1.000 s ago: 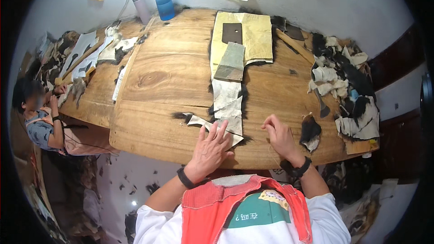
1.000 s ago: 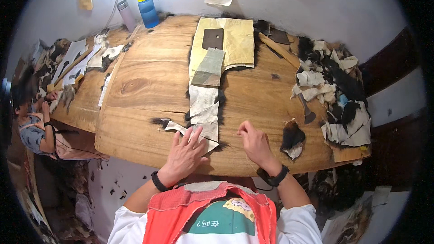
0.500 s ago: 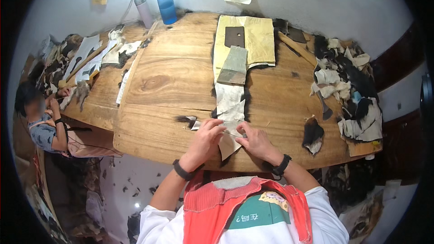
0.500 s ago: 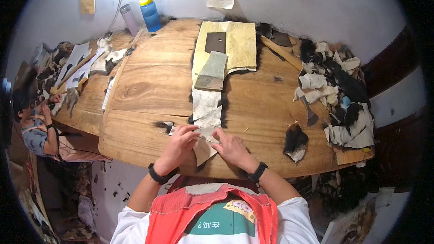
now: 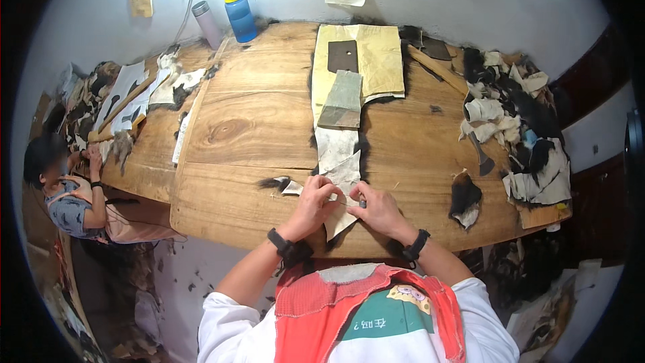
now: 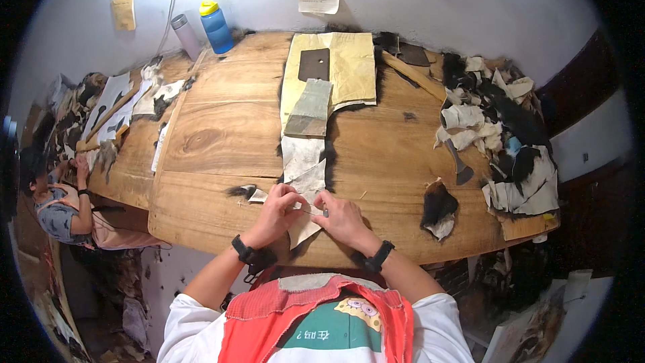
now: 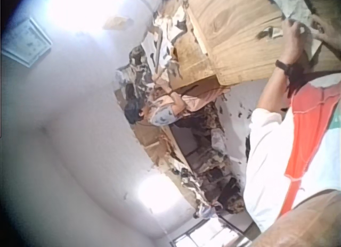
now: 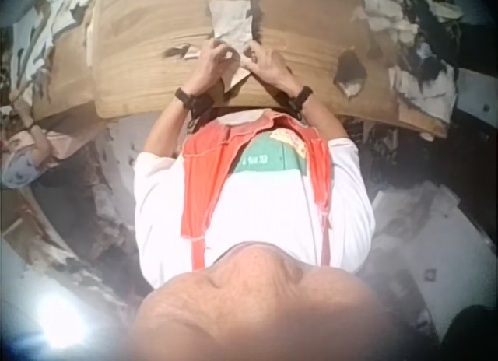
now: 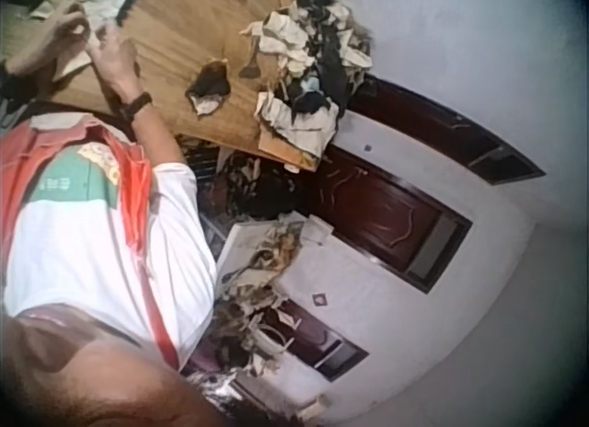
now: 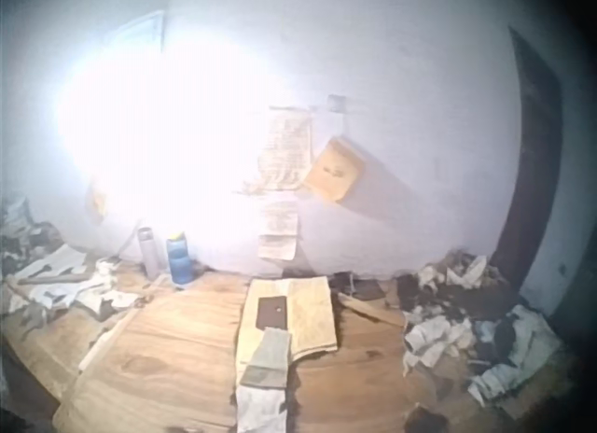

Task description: Stitching together various scraps of leather and fur using a needle and thread, and using a hammer to flatten seams.

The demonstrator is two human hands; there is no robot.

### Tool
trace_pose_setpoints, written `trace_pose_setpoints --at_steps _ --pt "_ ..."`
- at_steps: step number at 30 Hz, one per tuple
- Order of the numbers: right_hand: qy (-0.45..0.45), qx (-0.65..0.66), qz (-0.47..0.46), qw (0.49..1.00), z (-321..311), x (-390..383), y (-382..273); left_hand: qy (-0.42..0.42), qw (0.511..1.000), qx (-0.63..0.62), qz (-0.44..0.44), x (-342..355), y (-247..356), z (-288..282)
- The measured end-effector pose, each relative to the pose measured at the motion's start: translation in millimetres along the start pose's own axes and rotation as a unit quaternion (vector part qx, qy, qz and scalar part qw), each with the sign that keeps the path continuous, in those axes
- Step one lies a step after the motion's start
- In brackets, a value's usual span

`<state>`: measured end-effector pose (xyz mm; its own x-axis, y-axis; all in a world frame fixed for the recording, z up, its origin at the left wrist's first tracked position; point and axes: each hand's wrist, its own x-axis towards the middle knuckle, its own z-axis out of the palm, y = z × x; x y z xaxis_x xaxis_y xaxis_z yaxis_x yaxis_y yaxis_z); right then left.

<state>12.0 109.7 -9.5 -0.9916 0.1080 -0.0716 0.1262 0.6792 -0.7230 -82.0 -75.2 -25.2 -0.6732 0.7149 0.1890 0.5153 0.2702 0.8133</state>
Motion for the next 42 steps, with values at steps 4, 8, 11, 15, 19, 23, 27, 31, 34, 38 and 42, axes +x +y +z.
trace_pose_setpoints --at_steps 4,8,11,15,19,23,27,31,34,38,42 --pt "0.029 -0.018 -0.067 0.997 5.8 -3.5 4.7 -0.004 0.999 0.02 0.037 4.0 -9.6 0.4" --pt "0.036 -0.087 -0.092 0.991 5.4 -5.2 -3.2 0.007 0.996 0.024 0.082 6.0 -14.3 0.1" --pt "0.048 -0.118 -0.092 0.988 8.8 -3.1 -2.3 0.011 0.995 0.034 0.094 7.4 -19.5 1.3" --pt "0.081 -0.053 -0.089 0.991 9.2 -1.0 -0.4 0.029 0.994 0.045 0.092 8.0 -14.4 0.6" --pt "0.051 -0.061 -0.081 0.994 6.1 0.7 -1.2 0.024 0.995 0.056 0.085 4.8 -11.8 -0.8" --pt "0.025 -0.067 -0.113 0.991 -3.2 2.0 -1.2 0.031 0.994 0.07 0.072 5.3 -7.3 0.3" --pt "-0.01 0.029 -0.087 0.996 -21.6 30.7 -0.6 0.034 0.994 0.082 0.062 2.6 -7.1 -0.6" --pt "-0.09 0.029 -0.209 0.973 -24.6 41.5 13.2 0.029 0.995 0.072 0.061 4.1 -8.2 0.5" --pt "-0.104 0.067 -0.18 0.976 -21.3 43.7 18.6 0.02 0.996 0.06 0.062 4.7 -10.7 2.6" --pt "-0.091 0.09 -0.173 0.976 -20.1 47.2 24.8 0.037 0.996 0.064 0.046 5.0 -8.4 2.9" --pt "-0.09 0.081 -0.191 0.974 -20.3 47.0 25.6 0.028 0.996 0.065 0.053 5.9 -8.5 2.1"
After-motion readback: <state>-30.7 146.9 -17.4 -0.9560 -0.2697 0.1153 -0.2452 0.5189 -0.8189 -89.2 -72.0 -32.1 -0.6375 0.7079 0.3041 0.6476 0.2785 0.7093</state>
